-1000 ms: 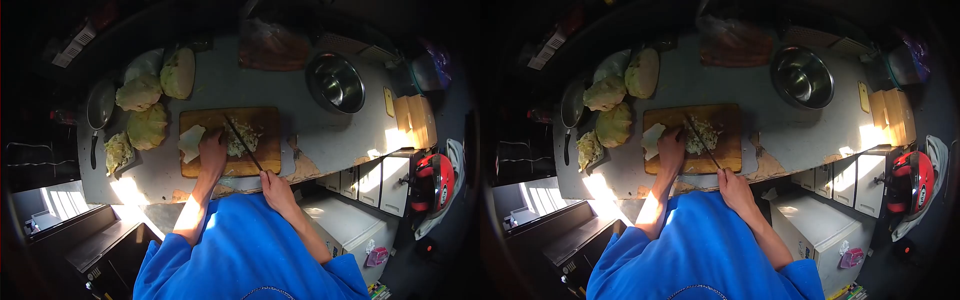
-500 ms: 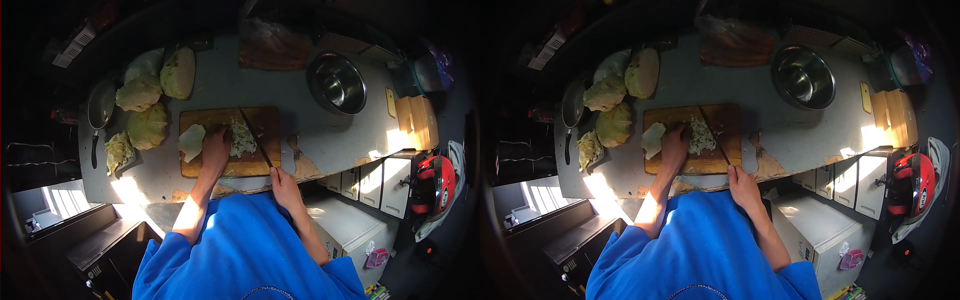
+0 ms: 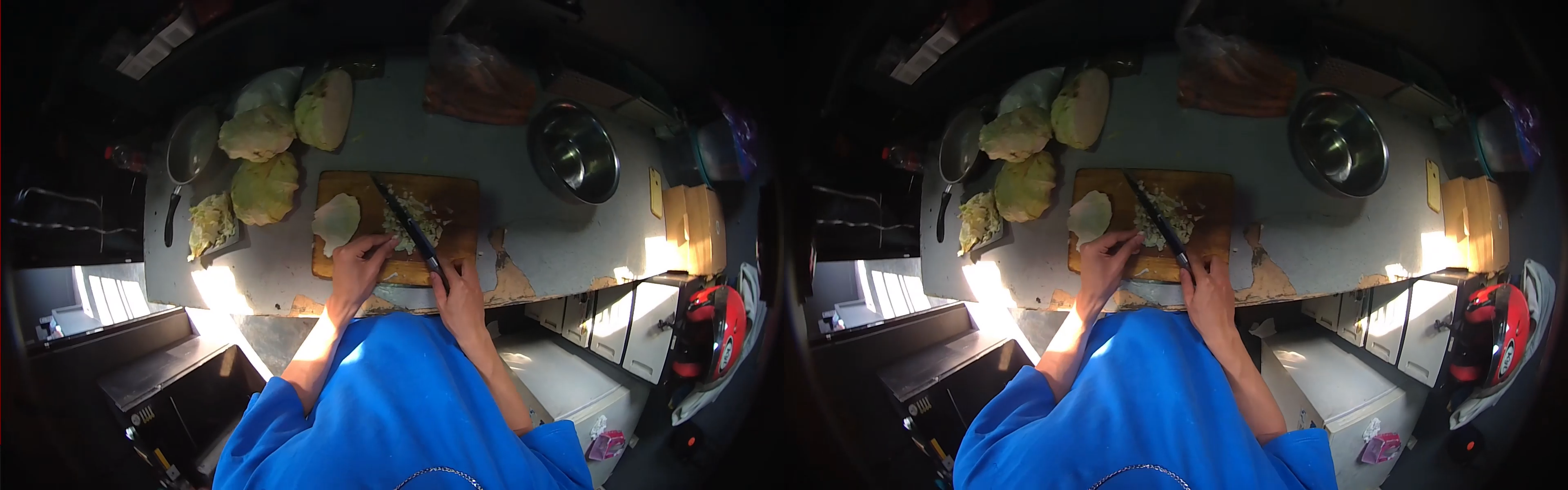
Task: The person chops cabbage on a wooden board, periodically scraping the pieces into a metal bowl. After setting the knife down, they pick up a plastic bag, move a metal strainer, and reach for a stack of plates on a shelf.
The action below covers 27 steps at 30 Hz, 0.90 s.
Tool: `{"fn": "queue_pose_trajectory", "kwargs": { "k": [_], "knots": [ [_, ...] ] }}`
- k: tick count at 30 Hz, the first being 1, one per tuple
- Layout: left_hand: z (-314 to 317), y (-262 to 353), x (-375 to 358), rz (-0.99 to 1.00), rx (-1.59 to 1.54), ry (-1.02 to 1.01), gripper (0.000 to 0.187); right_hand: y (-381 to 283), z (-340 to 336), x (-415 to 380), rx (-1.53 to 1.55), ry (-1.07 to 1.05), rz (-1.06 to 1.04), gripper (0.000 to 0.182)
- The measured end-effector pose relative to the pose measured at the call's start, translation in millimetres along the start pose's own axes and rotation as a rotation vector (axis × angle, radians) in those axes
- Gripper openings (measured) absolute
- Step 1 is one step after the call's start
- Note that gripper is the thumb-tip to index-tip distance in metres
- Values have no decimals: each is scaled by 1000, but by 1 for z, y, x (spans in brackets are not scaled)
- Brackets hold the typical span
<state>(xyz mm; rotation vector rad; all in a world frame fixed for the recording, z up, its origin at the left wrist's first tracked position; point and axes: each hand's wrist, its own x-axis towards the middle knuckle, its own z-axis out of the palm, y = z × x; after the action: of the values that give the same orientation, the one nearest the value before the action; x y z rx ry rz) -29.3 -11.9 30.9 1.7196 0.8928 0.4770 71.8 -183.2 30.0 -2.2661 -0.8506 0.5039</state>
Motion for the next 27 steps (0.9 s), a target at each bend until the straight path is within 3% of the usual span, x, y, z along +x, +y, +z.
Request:
{"fn": "queue_pose_trajectory", "kwargs": {
  "k": [3,6,8,10,12,15,18,21,27],
  "knots": [
    [2,-5,-9,155,-8,36,16,-1,1,0,-150,47,-78,38],
    [8,-4,-19,100,-81,22,18,-24,-8,2,-123,129,-124,39],
    [10,3,-23,43,-68,3,18,-33,-4,14,-1,141,-194,37],
    [15,0,-25,130,-154,2,18,-49,-4,24,474,-118,15,34],
    [14,-6,-25,147,-138,23,19,-40,11,36,521,-77,-72,33],
    [7,-5,-26,197,-155,56,18,-40,10,45,708,-211,113,30],
    [1,1,-30,68,-327,0,19,-44,8,48,954,-269,165,25],
    [-3,4,-32,-20,-497,45,24,-42,10,53,1008,-296,152,23],
    [-14,-1,-31,-54,-540,37,29,-50,13,50,1144,-338,163,23]
  ]
}}
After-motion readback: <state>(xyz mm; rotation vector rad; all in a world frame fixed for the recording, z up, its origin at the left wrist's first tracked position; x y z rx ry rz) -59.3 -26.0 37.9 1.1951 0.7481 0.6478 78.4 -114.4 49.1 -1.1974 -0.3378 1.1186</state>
